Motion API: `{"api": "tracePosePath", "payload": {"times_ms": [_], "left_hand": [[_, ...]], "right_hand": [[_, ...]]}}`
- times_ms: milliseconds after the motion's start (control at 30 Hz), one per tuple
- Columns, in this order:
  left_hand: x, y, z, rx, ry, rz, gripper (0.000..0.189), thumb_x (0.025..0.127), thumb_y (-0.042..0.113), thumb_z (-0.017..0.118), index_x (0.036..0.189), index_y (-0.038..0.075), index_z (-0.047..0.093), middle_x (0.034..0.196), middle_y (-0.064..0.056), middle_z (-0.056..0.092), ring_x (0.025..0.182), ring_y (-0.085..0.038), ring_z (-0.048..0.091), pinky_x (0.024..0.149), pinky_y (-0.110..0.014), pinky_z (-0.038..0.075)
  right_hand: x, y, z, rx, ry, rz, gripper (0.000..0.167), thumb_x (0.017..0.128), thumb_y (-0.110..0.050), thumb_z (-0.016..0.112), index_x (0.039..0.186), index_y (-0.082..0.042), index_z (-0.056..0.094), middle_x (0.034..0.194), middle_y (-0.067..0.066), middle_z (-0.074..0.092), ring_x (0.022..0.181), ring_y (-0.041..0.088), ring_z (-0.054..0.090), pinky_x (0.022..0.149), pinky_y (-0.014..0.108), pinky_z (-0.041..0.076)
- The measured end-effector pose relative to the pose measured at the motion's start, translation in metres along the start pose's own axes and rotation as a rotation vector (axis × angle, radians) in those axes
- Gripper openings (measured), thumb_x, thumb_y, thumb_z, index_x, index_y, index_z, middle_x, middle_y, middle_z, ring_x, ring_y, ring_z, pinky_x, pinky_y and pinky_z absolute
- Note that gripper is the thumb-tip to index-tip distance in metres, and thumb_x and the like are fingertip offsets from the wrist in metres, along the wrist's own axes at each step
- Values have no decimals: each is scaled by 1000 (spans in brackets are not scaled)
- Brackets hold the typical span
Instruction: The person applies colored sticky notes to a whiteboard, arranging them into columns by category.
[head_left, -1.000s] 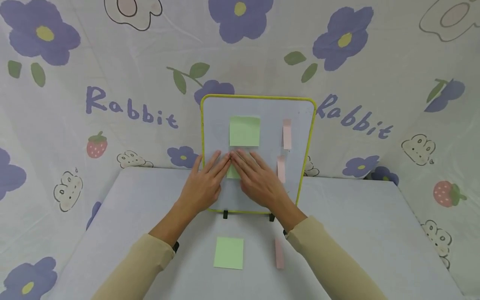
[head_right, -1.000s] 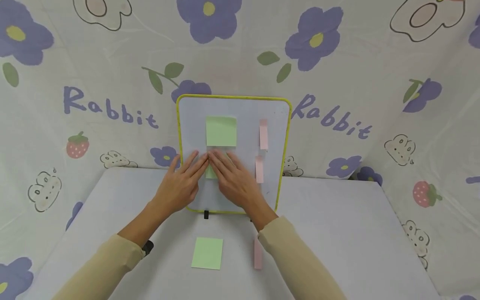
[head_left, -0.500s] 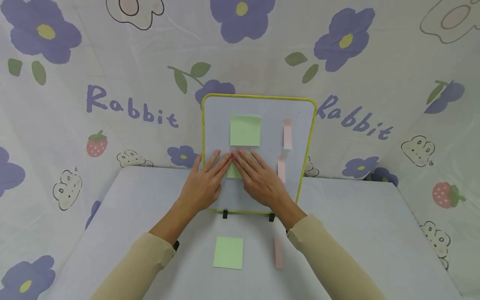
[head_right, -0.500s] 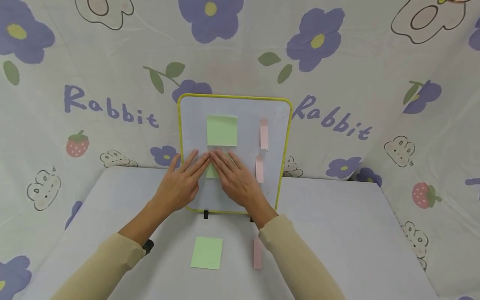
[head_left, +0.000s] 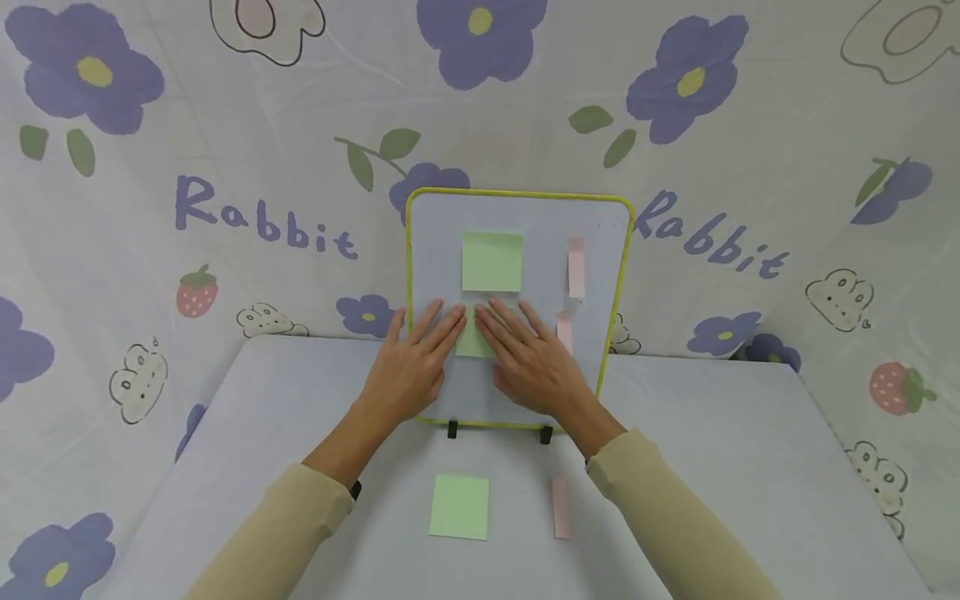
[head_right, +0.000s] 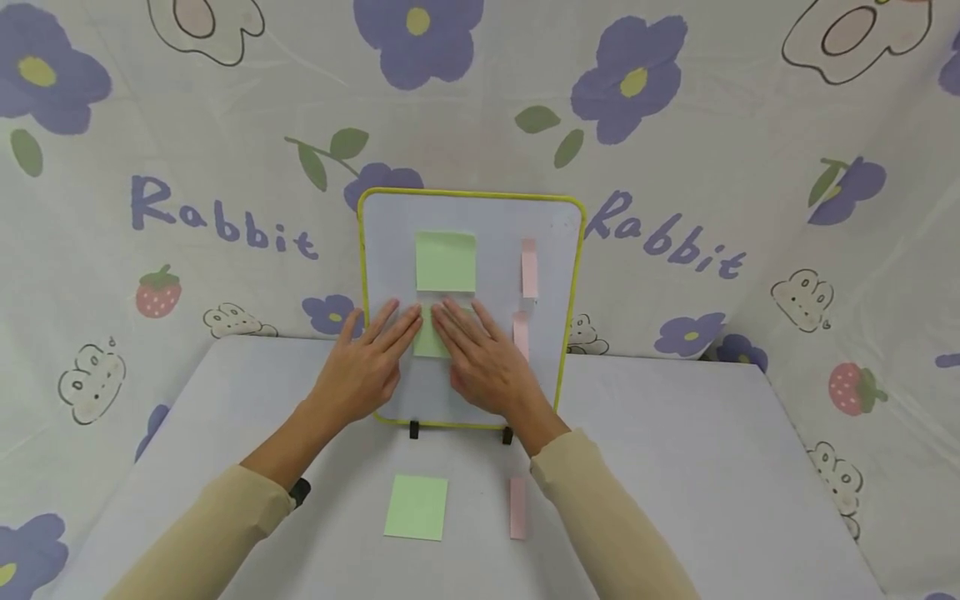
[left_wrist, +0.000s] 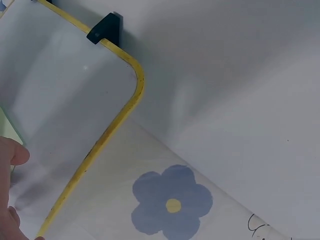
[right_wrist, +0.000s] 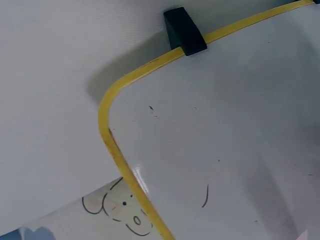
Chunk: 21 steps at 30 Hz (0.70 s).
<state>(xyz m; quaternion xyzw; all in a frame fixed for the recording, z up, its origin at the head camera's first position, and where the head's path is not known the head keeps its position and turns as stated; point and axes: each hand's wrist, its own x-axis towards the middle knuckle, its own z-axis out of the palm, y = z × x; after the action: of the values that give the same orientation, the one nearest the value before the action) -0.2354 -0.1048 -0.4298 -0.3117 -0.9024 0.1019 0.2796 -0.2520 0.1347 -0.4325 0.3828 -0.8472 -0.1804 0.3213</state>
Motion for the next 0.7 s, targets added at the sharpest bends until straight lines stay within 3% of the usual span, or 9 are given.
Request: {"api": "tracePosePath", "payload": {"times_ms": [500, 700], "left_hand": [[3, 0, -1, 13, -31, -6, 70, 91, 27, 65, 153, 9, 39, 161, -2, 32, 148, -25, 27, 110, -59, 31], [0, -1, -1, 3, -15, -1, 68, 91, 25, 64, 153, 9, 40, 160, -2, 33, 148, -25, 28, 109, -59, 32]], "right_hand": [[-23, 17, 3, 31, 33, 47, 77, 89, -38, 64, 152, -1, 38, 160, 12, 33, 150, 28, 22, 120, 48, 14], [-23, 16, 4, 25, 54, 47, 77, 89, -38, 64, 151, -1, 39, 159, 12, 34, 150, 29, 22, 120, 48, 16]]}}
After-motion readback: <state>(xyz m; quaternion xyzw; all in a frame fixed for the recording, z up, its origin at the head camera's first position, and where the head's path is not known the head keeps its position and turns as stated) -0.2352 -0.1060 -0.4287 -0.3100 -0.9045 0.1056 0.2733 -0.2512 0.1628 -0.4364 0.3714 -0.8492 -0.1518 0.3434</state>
